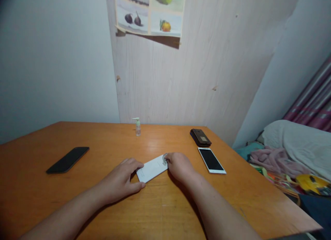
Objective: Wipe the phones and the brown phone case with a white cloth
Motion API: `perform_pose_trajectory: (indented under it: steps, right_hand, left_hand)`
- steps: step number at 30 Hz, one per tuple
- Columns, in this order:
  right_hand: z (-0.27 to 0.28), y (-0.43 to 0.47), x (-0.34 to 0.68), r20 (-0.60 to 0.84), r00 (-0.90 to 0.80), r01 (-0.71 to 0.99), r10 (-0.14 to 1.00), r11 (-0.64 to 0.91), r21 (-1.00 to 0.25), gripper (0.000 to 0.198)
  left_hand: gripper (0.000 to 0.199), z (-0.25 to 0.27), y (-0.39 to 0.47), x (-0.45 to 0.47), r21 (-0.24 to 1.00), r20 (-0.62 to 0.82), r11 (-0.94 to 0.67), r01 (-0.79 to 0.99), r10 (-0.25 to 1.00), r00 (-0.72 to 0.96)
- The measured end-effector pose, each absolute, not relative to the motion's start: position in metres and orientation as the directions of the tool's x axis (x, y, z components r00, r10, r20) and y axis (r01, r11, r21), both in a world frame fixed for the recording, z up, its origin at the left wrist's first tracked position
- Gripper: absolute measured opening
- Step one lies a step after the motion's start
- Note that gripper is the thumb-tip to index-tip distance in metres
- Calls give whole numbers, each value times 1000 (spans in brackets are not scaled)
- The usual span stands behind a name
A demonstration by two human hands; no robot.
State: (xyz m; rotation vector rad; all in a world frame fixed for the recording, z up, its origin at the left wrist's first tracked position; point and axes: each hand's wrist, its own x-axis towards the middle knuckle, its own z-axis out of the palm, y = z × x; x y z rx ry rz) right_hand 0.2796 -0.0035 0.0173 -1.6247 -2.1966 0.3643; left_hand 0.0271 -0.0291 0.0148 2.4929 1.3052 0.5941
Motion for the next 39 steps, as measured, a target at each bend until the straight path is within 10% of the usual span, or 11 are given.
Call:
perform_pose_trajectory:
  steps: [7,15,19,27,34,39]
  right_hand:
    - [10,18,289,299,-39,734,953,231,-639,19]
    - [16,-20,241,624,-220,648,750,591,-480,16]
    - [11,-22,227,626,-398,494,671,732,-470,20]
    - [-7,22,264,440,-142,639,887,422,-643,34]
    - [1,13,265,285,-95,850,954,227,-474,20]
    - [7,-10,240,390,-400,716,829,548,-432,13]
  left_hand:
    - [29,25,-32,27,389,227,-573,721,819,528]
    - [37,25,-35,31,447,261,-598,665,799,542]
    - [34,18,-31,29,499,302,-564,658,825,478]
    - [38,5,-18,28,689,275,-454,565,885,377]
    - [40,3,-13,25,865,144,-241,440,960,242]
    - [36,2,-11,25,894,121,-210,396,964,238]
